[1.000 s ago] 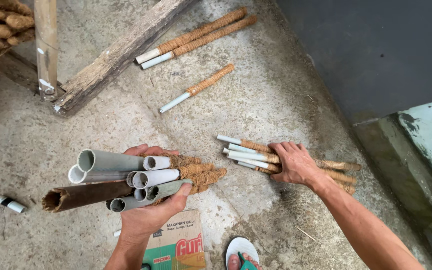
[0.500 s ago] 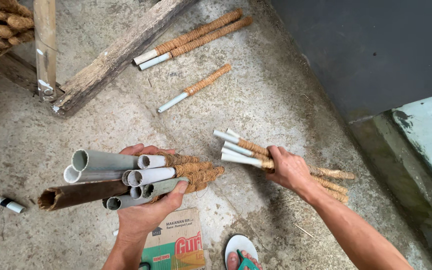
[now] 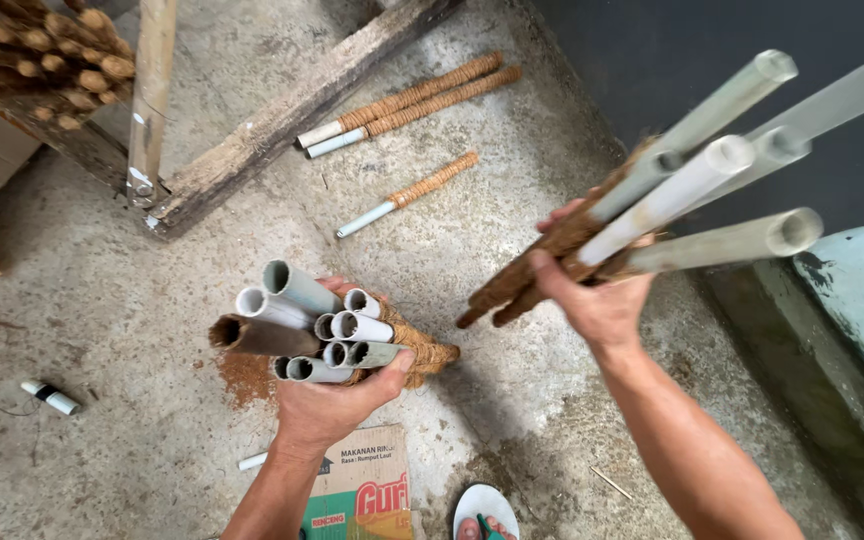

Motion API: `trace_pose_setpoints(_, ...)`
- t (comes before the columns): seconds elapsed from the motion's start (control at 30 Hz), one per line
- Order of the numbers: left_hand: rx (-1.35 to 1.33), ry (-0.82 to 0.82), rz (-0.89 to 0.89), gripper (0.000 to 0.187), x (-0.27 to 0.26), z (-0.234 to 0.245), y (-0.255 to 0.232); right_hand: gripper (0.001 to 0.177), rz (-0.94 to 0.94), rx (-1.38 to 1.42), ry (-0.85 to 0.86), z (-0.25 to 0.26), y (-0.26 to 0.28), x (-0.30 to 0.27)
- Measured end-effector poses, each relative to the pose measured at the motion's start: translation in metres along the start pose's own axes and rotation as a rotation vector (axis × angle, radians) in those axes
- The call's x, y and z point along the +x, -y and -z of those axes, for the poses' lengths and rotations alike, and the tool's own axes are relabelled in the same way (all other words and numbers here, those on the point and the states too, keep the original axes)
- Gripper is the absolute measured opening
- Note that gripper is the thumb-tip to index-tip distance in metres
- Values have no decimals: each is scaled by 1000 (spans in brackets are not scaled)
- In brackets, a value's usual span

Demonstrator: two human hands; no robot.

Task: The person gathers white PVC pipes with coir bristles and aligns them into a bundle. They then use a thin wire to tie the bundle together, wrapping it around the handles and securing it with a twist. Finally, the person uses scissors to cut the excess wire and places the completed broom bundle onto a wooden rack.

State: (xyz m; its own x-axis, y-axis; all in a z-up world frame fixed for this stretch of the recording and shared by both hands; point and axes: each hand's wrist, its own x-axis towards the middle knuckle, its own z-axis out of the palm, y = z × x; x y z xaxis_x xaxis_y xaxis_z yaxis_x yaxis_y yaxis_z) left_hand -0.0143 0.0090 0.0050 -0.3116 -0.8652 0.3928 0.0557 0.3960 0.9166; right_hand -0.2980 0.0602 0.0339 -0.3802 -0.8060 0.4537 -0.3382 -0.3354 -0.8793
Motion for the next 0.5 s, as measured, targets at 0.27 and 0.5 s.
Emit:
trace_pose_setpoints(0.27,-445,88,175,74,11,-8,-16,103,-40,287,524,-59,-9,-15)
trace_pose_setpoints(0.5,-299,215,203,71,24,-8,-27,132,-162,284,605,-59,0,-22)
